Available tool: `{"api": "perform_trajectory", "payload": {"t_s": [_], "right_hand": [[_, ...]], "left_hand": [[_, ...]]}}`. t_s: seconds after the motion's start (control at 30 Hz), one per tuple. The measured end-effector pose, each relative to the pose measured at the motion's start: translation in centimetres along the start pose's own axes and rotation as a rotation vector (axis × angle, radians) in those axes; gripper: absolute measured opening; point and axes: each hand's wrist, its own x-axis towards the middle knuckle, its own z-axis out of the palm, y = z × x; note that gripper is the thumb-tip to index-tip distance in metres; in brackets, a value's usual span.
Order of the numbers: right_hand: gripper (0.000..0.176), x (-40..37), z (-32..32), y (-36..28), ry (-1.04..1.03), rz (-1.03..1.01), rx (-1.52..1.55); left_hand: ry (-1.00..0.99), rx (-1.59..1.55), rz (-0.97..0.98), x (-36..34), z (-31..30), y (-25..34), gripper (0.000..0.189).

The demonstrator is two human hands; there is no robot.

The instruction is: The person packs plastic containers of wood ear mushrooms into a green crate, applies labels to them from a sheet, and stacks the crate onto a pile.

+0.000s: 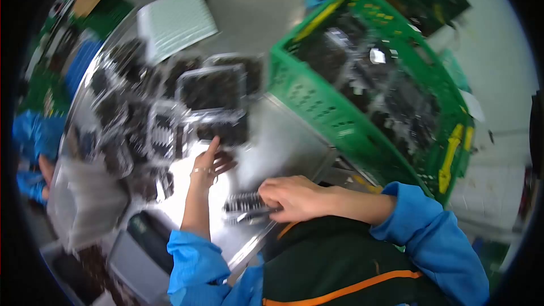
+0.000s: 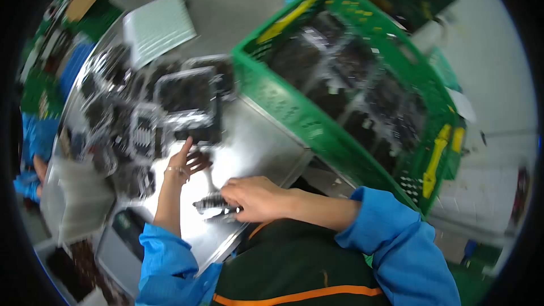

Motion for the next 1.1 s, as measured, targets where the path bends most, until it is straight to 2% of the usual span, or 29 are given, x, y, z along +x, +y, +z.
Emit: {"api": "perform_trajectory", "payload": {"t_s": [0.07, 0.1, 0.13, 0.17, 0.2, 0.23, 0.3, 0.37, 0.4, 0.43, 0.5, 0.57, 0.63, 0.67, 0.7, 0.77, 0.83, 0.87, 0.9, 0.93, 0.97, 1.0, 1.03, 1.07, 1.1], "right_hand": [[0.027, -5.9, -5.3, -2.2, 0.149, 0.017, 0.149], [0.032, -9.0, -7.4, -2.1, 0.376, -0.078, 0.271], [0.045, -11.9, -9.0, -1.8, 0.548, -0.04, 0.458], [0.056, -15.1, -10.3, -1.1, 0.746, 0.083, 0.448], [0.059, -16.4, -11.4, -1.9, 0.917, 0.182, 0.868], [0.055, -17.7, -11.9, -0.1, 1.052, 0.256, 1.02], [0.046, -18.8, -13.0, 4.9, 1.114, 0.362, 1.175], [0.042, -18.0, -12.9, 9.2, 1.042, 0.523, 1.31], [0.041, -17.8, -13.0, 10.4, 0.805, 0.627, 1.388], [0.052, -17.8, -12.4, 11.6, 0.657, 0.631, 1.428], [0.067, -17.1, -12.2, 7.0, 0.883, 0.669, 0.689], [0.081, -18.0, -12.0, 3.7, 0.884, 0.19, 1.018], [0.082, -17.6, -11.8, 1.1, 0.627, -0.094, 1.134], [0.078, -18.2, -12.8, 0.9, 0.726, 0.106, 1.144], [0.068, -19.7, -14.0, 2.0, 0.748, 0.219, 1.392], [0.059, -23.1, -14.7, 4.3, 0.906, 0.342, 1.501], [0.052, -27.0, -14.0, 8.1, 0.889, 0.491, 1.566], [0.052, -27.6, -12.9, 10.2, 0.87, 0.501, 1.58], [0.05, -28.0, -11.5, 12.3, 0.866, 0.599, 1.679], [0.048, -27.9, -10.4, 13.8, 0.862, 0.697, 1.774], [0.049, -27.0, -9.6, 14.5, 0.897, 0.786, 1.622], [0.054, -25.8, -9.3, 15.2, 0.944, 0.791, 1.571], [0.058, -25.1, -9.2, 15.6, 0.992, 0.797, 1.515], [0.058, -25.1, -9.6, 15.4, 0.979, 0.799, 1.516], [0.064, -25.1, -10.2, 14.8, 0.941, 0.91, 1.302]], "left_hand": [[0.043, -0.059, 0.097, 2.9, 1.4, -2.3, 0.052], [0.086, -0.123, 0.144, 4.2, 1.7, -3.5, 0.051], [0.1, -0.252, 0.205, 3.3, 2.6, -4.2, 0.048], [0.13, -0.392, 0.261, 1.4, 3.1, -4.8, 0.045], [0.131, -0.437, 0.188, -0.7, 3.0, -5.2, 0.046], [0.141, -0.478, 0.12, -3.1, 2.6, -5.6, 0.046], [-0.091, -0.583, 0.064, -7.1, 1.7, -6.5, 0.053], [-0.212, -0.445, 0.112, -11.3, 1.6, -6.2, 0.059], [-0.249, -0.409, 0.23, -12.6, 2.1, -6.0, 0.061], [-0.291, -0.372, 0.347, -13.7, 2.9, -5.7, 0.062], [-0.316, -0.226, 0.45, -17.1, 6.1, -3.1, 0.07], [-0.363, 0.078, 0.654, -18.9, 11.8, -1.0, 0.059], [-0.456, 0.468, 0.771, -18.9, 15.0, -0.6, 0.06], [-0.483, 0.37, 0.607, -20.8, 18.8, 0.5, 0.061], [-0.679, 0.542, 0.68, -19.0, 18.2, 1.3, 0.07], [-0.298, 1.085, 1.046, -16.6, 16.9, 3.8, 0.081], [0.228, 1.647, 1.389, -10.4, 13.8, 5.9, 0.096], [0.335, 1.819, 1.123, -8.3, 12.2, 5.8, 0.096], [0.441, 1.965, 0.849, -6.3, 10.9, 5.7, 0.097], [0.43, 1.985, 0.895, -3.6, 9.9, 5.5, 0.096], [0.417, 2.007, 0.943, -1.4, 8.8, 5.6, 0.095], [0.334, 2.02, 1.192, -1.5, 9.2, 6.5, 0.088], [0.34, 2.024, 1.187, -1.5, 9.1, 6.9, 0.088], [0.208, 2.03, 1.028, -1.7, 8.9, 7.0, 0.082], [0.08, 2.023, 0.866, -2.1, 8.6, 7.0, 0.077]]}}
